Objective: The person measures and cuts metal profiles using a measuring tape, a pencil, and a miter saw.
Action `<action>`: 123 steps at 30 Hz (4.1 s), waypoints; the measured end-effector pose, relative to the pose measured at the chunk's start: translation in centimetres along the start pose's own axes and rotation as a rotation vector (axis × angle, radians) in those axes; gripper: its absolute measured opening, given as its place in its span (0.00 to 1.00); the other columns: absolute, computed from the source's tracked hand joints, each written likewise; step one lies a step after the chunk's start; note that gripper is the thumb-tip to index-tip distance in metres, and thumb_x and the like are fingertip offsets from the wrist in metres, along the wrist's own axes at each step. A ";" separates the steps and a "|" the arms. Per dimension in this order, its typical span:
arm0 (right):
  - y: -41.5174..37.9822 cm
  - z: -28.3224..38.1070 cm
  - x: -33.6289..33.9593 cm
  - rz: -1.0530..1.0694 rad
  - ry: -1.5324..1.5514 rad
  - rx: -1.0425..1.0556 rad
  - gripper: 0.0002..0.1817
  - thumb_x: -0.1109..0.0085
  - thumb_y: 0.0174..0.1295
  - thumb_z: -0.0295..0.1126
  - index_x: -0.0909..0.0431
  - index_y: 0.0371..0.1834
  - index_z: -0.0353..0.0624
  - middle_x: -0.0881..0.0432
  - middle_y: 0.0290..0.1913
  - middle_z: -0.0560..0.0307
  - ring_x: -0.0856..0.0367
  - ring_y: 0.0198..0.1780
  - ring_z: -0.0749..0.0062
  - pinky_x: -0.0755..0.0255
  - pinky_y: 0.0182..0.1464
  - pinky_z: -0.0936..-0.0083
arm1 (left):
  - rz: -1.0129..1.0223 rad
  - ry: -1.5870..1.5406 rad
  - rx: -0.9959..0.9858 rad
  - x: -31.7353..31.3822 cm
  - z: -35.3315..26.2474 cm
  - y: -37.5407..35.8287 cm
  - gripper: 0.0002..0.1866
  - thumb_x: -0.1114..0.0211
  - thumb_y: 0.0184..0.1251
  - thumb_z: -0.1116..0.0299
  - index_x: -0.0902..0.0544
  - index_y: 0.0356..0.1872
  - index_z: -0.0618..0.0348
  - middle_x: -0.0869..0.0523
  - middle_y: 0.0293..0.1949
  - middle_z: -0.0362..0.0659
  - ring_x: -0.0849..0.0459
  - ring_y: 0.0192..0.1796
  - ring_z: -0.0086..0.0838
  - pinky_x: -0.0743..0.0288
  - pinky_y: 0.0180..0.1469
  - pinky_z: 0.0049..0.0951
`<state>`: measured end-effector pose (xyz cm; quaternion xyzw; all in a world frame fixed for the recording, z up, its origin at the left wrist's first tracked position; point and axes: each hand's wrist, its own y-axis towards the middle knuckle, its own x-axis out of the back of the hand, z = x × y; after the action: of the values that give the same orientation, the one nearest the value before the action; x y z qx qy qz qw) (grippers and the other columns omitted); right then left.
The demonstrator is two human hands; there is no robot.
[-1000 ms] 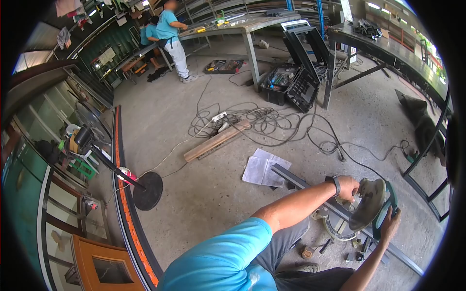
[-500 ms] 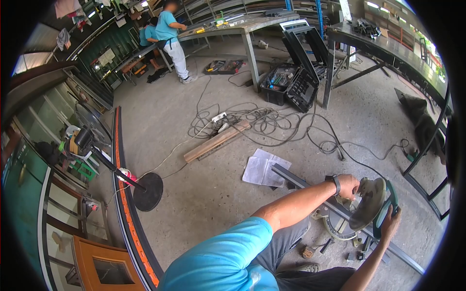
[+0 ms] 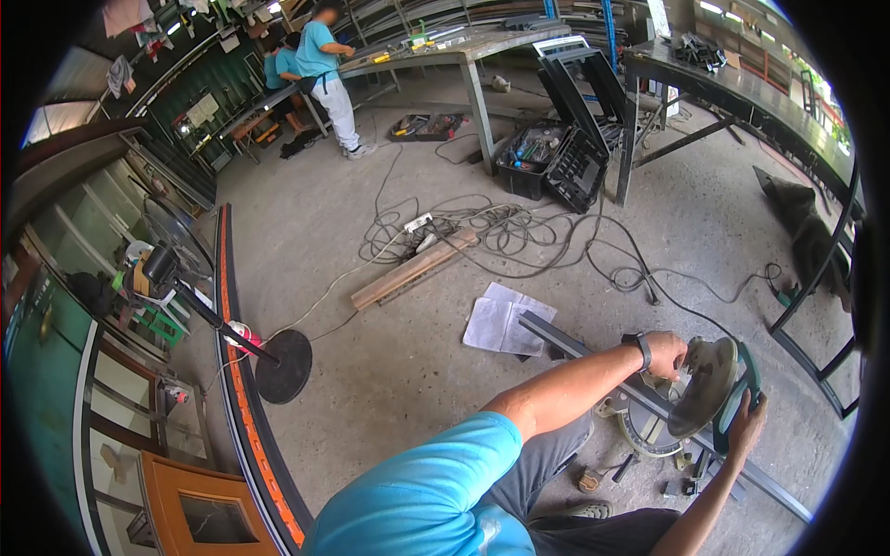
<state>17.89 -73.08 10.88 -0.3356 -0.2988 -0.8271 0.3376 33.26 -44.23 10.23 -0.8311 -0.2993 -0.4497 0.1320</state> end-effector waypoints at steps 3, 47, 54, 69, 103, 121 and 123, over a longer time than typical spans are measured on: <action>-0.1 0.3 0.2 0.008 -0.006 -0.011 0.27 0.46 0.79 0.51 0.25 0.68 0.39 0.16 0.59 0.29 0.18 0.61 0.33 0.26 0.59 0.49 | 0.010 0.006 -0.001 -0.1 0.0 0.1 0.22 0.19 0.53 0.51 0.11 0.42 0.55 0.08 0.43 0.49 0.10 0.51 0.45 0.18 0.54 0.45; 0.2 -0.6 -0.4 -0.017 -0.001 0.019 0.28 0.46 0.79 0.50 0.25 0.68 0.38 0.17 0.61 0.31 0.19 0.63 0.34 0.27 0.63 0.51 | 0.022 0.000 0.003 -0.5 0.1 0.4 0.22 0.20 0.53 0.51 0.11 0.41 0.57 0.08 0.44 0.50 0.11 0.51 0.46 0.18 0.55 0.45; 0.2 -0.8 -0.4 -0.016 0.004 0.021 0.28 0.45 0.79 0.50 0.25 0.68 0.38 0.17 0.61 0.31 0.19 0.64 0.35 0.27 0.63 0.52 | 0.030 0.016 -0.002 -0.6 0.0 0.4 0.23 0.20 0.53 0.51 0.11 0.42 0.57 0.08 0.44 0.50 0.10 0.51 0.46 0.18 0.54 0.45; 0.2 -0.7 -0.4 -0.043 0.057 0.033 0.27 0.43 0.78 0.49 0.24 0.69 0.39 0.17 0.61 0.31 0.18 0.63 0.38 0.26 0.63 0.53 | 0.043 0.011 0.003 -0.8 -0.1 0.4 0.22 0.20 0.53 0.51 0.11 0.42 0.56 0.09 0.45 0.49 0.11 0.51 0.46 0.18 0.54 0.45; 0.9 -2.5 -1.5 -0.164 0.087 0.096 0.30 0.46 0.80 0.52 0.26 0.69 0.35 0.18 0.62 0.35 0.19 0.64 0.44 0.27 0.64 0.58 | -0.021 0.007 -0.049 -2.4 1.3 1.2 0.22 0.19 0.50 0.51 0.12 0.38 0.57 0.08 0.41 0.50 0.10 0.48 0.46 0.17 0.53 0.44; 2.7 -2.5 -0.6 0.222 0.647 -0.445 0.49 0.54 0.66 0.81 0.17 0.50 0.37 0.19 0.36 0.54 0.21 0.28 0.68 0.29 0.30 0.68 | -0.028 -0.059 0.040 -0.1 2.4 -1.2 0.20 0.20 0.51 0.53 0.11 0.38 0.55 0.09 0.43 0.48 0.11 0.50 0.45 0.18 0.53 0.43; 3.0 -2.6 -0.8 0.248 0.654 -0.454 0.49 0.54 0.65 0.81 0.17 0.50 0.37 0.19 0.36 0.54 0.21 0.28 0.68 0.29 0.30 0.69 | -0.016 -0.035 0.073 0.1 2.3 -1.1 0.20 0.20 0.51 0.53 0.11 0.39 0.55 0.09 0.43 0.48 0.11 0.50 0.45 0.18 0.54 0.43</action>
<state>19.66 -76.45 9.51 -0.1546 0.0570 -0.8881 0.4292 34.14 -42.17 8.97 -0.8311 -0.3243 -0.4250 0.1535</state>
